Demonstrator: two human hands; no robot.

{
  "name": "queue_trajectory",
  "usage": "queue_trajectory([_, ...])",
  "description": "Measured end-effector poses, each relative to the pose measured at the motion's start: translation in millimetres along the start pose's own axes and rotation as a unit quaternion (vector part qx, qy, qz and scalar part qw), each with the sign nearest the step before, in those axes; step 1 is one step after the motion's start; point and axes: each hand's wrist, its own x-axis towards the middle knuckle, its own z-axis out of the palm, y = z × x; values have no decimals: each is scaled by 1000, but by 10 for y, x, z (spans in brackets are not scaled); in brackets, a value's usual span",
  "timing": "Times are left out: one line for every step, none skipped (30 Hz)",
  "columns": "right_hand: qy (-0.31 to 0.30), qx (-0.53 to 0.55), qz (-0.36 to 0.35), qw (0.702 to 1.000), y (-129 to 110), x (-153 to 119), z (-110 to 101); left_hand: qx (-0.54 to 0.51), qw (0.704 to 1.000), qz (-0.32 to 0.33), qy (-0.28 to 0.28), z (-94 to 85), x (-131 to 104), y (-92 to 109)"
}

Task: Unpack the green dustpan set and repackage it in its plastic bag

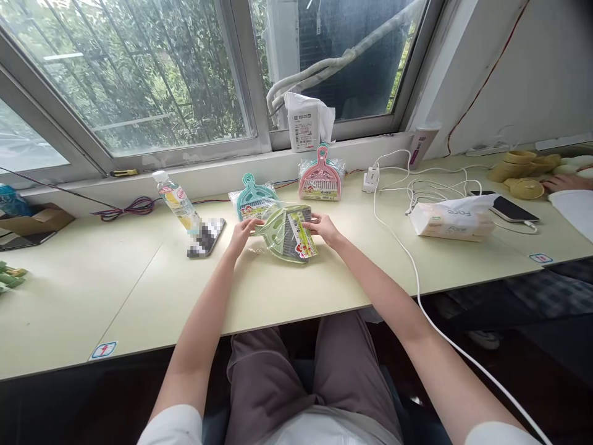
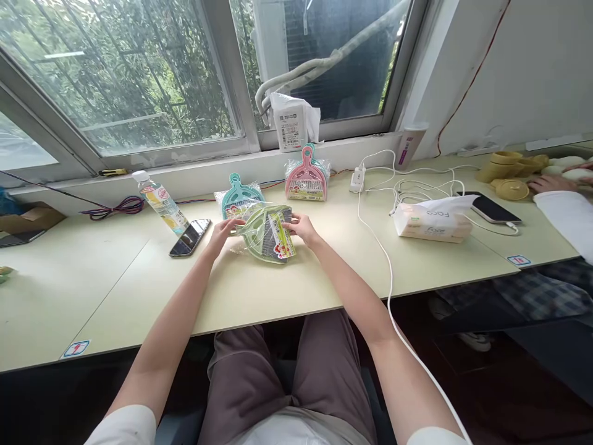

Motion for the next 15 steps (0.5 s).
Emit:
queue_trajectory([-11, -4, 4, 1000, 3, -9, 17, 18, 1000, 5, 2, 21, -2, -1])
queue_trajectory([-20, -7, 6, 1000, 6, -15, 30, 30, 1000, 7, 4, 37, -2, -5])
queue_trajectory([-27, -9, 7, 1000, 9, -20, 37, 35, 999, 8, 6, 47, -1, -9])
queue_trajectory([-31, -11, 8, 999, 13, -21, 40, 35, 999, 8, 8, 52, 0, -14])
queue_trajectory([-34, -13, 7, 999, 17, -21, 40, 34, 999, 9, 9, 53, -1, -17])
queue_trajectory([-34, -15, 8, 999, 20, -19, 38, 34, 999, 9, 10, 51, -4, -16])
queue_trajectory([-33, -16, 9, 999, 21, -17, 35, 34, 999, 7, 12, 48, -10, -12])
queue_trajectory([-32, -16, 11, 999, 21, -15, 34, 33, 999, 3, 13, 46, -17, -3])
queue_trajectory([-32, -15, 13, 999, 19, -13, 35, 28, 1000, -2, 14, 44, -24, 9])
queue_trajectory([-34, -14, 11, 999, 14, -13, 37, 17, 1000, -9, 18, 43, -30, 22])
queue_trajectory([-37, -11, 8, 999, 6, -13, 39, 1, 1000, -14, 26, 41, -33, 34])
queue_trajectory([-40, -8, 2, 999, -4, -13, 42, -17, 999, -18, 41, 35, -29, 42])
queue_trajectory([-42, -5, -4, 999, -15, -13, 42, -34, 997, -19, 60, 23, -19, 43])
queue_trajectory([-42, -2, -10, 999, -27, -12, 39, -49, 995, -18, 84, 3, -1, 37])
queue_trajectory([-36, 2, -15, 999, -38, -10, 32, -61, 992, -17, 111, -25, 24, 21])
